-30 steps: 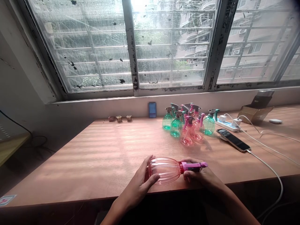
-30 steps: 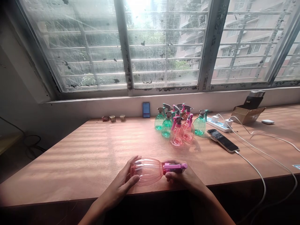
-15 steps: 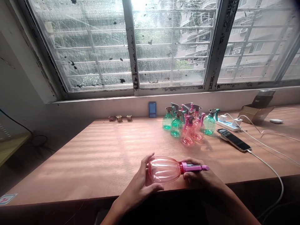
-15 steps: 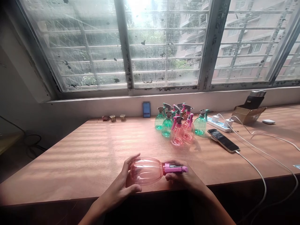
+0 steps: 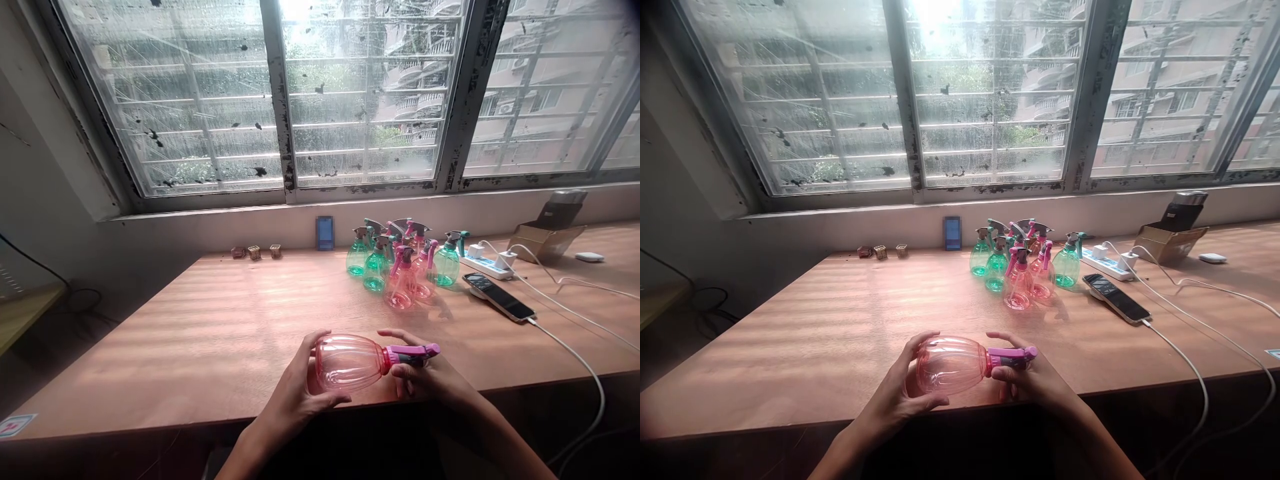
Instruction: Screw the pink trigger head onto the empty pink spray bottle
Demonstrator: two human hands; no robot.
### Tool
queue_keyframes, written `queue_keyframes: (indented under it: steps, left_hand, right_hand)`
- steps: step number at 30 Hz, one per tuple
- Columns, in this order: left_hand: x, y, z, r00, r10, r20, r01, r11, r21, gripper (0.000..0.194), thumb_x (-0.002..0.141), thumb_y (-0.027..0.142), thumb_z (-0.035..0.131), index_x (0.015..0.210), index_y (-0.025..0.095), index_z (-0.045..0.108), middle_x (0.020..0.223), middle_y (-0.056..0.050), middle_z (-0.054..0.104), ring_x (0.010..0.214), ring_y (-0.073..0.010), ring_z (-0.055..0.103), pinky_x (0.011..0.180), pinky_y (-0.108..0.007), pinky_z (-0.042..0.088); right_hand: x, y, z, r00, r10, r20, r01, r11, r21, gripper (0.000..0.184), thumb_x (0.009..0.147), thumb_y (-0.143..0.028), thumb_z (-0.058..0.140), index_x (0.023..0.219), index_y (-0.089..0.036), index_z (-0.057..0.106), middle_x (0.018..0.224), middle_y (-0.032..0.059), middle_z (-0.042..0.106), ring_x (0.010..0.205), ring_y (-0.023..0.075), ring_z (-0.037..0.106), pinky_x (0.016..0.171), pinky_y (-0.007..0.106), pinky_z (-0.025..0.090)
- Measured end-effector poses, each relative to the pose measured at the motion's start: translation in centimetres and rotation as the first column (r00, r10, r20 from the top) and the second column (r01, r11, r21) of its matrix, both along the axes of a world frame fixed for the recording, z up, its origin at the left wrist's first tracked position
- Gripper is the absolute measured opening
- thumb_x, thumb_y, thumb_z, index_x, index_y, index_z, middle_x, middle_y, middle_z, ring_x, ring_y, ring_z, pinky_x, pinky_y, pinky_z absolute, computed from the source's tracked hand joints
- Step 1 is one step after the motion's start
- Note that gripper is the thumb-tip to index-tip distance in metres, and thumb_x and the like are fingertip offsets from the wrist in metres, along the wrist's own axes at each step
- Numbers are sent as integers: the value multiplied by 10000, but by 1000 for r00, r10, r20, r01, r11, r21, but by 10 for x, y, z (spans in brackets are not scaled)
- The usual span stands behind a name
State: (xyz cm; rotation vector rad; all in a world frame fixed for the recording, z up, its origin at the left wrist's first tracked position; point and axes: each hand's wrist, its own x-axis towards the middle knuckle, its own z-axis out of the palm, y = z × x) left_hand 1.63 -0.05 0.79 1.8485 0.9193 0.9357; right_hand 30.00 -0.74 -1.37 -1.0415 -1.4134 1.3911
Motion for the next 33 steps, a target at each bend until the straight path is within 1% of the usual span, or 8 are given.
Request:
queue_keyframes:
  steps: [5, 11, 15, 18, 20, 23, 29, 33]
  left_hand:
    - [1, -2, 1, 994, 77, -74, -71, 994, 88, 859, 711, 264, 897, 1413, 325, 407, 1478, -78, 487, 1344, -338, 537, 1117, -454, 478]
    - [-1, 1, -7, 977, 141, -160, -93, 956, 278, 892, 762, 274, 868, 1476, 336, 337, 1513, -94, 458, 1428, -352, 438, 1207, -525, 355]
    - [0, 1, -12, 968, 140, -210, -59, 935, 349, 935, 791, 255, 840, 1515, 361, 258, 1537, -95, 424, 1427, -350, 439, 1193, -533, 378]
    - [1, -1, -14, 962, 161, -218, -69, 923, 378, 1016, 817, 298, 825, 1563, 379, 139, 1553, -116, 408, 1433, -372, 425, 1178, -573, 383]
    - [0, -2, -14, 964, 178, -199, -92, 921, 380, 995, 837, 343, 811, 1567, 400, 136, 1554, -109, 410, 1428, -376, 431, 1166, -583, 391]
    - [0, -3, -12, 976, 168, -140, -110, 931, 348, 884, 850, 393, 796, 1540, 400, 243, 1542, -94, 413, 1376, -361, 492, 1140, -556, 434]
    - [-1, -3, -11, 985, 153, -73, -126, 949, 289, 879, 863, 433, 776, 1536, 390, 212, 1501, -105, 462, 1327, -332, 543, 1123, -536, 448]
    - [-1, -3, -11, 969, 151, -195, -71, 928, 366, 870, 890, 453, 737, 1567, 358, 198, 1537, -125, 470, 1423, -377, 442, 1212, -633, 258]
  right_hand:
    - [-3, 0, -3, 1000, -25, 14, 25, 999, 32, 773, 809, -579, 759, 1424, -179, 516, 774, 39, 742, 415, 152, 630, 392, 233, 389]
    - [-9, 0, -5, 993, -77, 87, 72, 996, 56, 815, 886, -637, 648, 1511, -169, 415, 435, -101, 508, 297, 121, 451, 330, 208, 299]
    - [-3, 2, -12, 998, -60, 25, 58, 995, 75, 766, 857, -650, 678, 1427, -164, 518, 447, -89, 491, 356, 135, 475, 386, 236, 373]
    - [1, 0, -20, 994, 43, -97, -30, 991, 130, 652, 760, -674, 761, 1182, -182, 685, 642, 14, 638, 525, 174, 577, 488, 279, 454]
    - [0, -2, -23, 983, 84, -165, -49, 977, 209, 624, 678, -659, 833, 1108, -223, 710, 861, 73, 701, 653, 201, 600, 526, 289, 475]
    - [-8, -7, -26, 983, 70, -167, -17, 954, 298, 689, 648, -585, 890, 1243, -330, 654, 1119, 87, 672, 809, 233, 594, 585, 310, 518]
    - [-35, -16, -29, 996, -78, 49, 55, 931, 361, 744, 822, -412, 814, 1450, -422, 414, 1448, 94, 482, 968, 246, 625, 826, 423, 595]
    - [-54, -18, -14, 958, -242, 156, 119, 826, 551, 845, 863, -377, 785, 1525, -398, 259, 1503, 93, 479, 1286, 334, 529, 1098, 532, 439]
